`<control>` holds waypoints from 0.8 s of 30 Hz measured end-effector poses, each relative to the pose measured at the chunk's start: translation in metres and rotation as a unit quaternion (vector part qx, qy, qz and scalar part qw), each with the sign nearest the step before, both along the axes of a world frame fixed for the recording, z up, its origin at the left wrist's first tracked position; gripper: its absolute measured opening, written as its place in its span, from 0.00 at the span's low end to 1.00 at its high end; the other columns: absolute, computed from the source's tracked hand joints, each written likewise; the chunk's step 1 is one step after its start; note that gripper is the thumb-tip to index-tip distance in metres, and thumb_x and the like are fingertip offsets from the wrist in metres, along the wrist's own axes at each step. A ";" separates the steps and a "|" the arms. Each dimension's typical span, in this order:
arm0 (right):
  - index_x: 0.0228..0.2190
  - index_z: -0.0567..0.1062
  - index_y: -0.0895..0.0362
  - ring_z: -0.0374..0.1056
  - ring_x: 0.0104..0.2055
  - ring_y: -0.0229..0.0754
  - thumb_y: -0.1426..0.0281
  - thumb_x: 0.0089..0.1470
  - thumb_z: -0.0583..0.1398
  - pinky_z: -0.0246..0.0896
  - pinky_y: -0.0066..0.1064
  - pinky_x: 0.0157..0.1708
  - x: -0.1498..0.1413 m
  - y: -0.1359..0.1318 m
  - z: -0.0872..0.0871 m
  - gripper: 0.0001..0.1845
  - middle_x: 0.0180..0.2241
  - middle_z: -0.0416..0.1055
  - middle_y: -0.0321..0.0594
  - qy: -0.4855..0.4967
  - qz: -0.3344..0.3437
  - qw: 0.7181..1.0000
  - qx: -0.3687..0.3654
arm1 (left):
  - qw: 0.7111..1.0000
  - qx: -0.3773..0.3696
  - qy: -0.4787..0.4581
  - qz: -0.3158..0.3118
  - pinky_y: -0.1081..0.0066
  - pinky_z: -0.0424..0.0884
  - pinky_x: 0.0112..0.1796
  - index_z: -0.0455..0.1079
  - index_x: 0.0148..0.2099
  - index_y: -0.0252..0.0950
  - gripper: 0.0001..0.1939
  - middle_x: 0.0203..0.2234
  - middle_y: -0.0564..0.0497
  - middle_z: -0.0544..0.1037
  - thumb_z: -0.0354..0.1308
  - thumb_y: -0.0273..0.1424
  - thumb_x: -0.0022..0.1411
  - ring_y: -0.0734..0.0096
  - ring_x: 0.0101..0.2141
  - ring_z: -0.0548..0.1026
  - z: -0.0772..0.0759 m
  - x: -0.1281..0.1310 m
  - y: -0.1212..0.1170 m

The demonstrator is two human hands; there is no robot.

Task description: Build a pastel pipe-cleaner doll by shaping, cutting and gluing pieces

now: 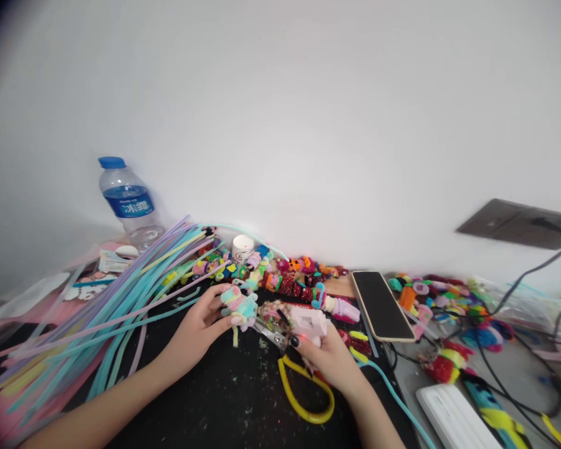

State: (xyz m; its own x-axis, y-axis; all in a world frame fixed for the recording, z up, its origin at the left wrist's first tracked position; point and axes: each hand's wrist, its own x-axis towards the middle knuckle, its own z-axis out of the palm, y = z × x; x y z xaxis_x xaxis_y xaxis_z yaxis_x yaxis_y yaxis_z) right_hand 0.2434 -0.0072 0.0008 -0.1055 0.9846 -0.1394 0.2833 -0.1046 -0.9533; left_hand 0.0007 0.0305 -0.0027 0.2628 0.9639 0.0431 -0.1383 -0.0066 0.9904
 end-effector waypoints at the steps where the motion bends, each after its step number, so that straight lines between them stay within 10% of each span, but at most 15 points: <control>1: 0.36 0.69 0.58 0.51 0.15 0.32 0.54 0.46 0.60 0.46 0.24 0.14 0.000 0.000 0.001 0.21 0.15 0.59 0.29 -0.004 0.006 1.000 0.001 | 1.000 -0.001 0.001 0.000 0.62 0.64 0.48 0.59 0.47 0.39 0.19 0.48 0.45 0.71 0.58 0.28 0.53 0.59 0.48 0.70 0.000 0.000 0.000; 24: 0.40 0.69 0.58 0.52 0.15 0.33 0.55 0.46 0.60 0.45 0.24 0.14 -0.002 0.002 0.002 0.23 0.15 0.61 0.29 -0.007 -0.011 1.000 0.003 | 1.000 0.006 0.019 0.006 0.63 0.65 0.47 0.60 0.46 0.40 0.18 0.47 0.46 0.72 0.58 0.29 0.52 0.60 0.47 0.71 -0.001 0.000 -0.001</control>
State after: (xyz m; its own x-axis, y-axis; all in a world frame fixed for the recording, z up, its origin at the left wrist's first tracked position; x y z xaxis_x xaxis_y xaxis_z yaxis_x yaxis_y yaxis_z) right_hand 0.2409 -0.0052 0.0029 -0.0811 0.9876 -0.1343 0.2935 -0.1051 -0.9502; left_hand 0.0005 0.0299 -0.0032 0.2523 0.9666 0.0456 -0.1013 -0.0205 0.9946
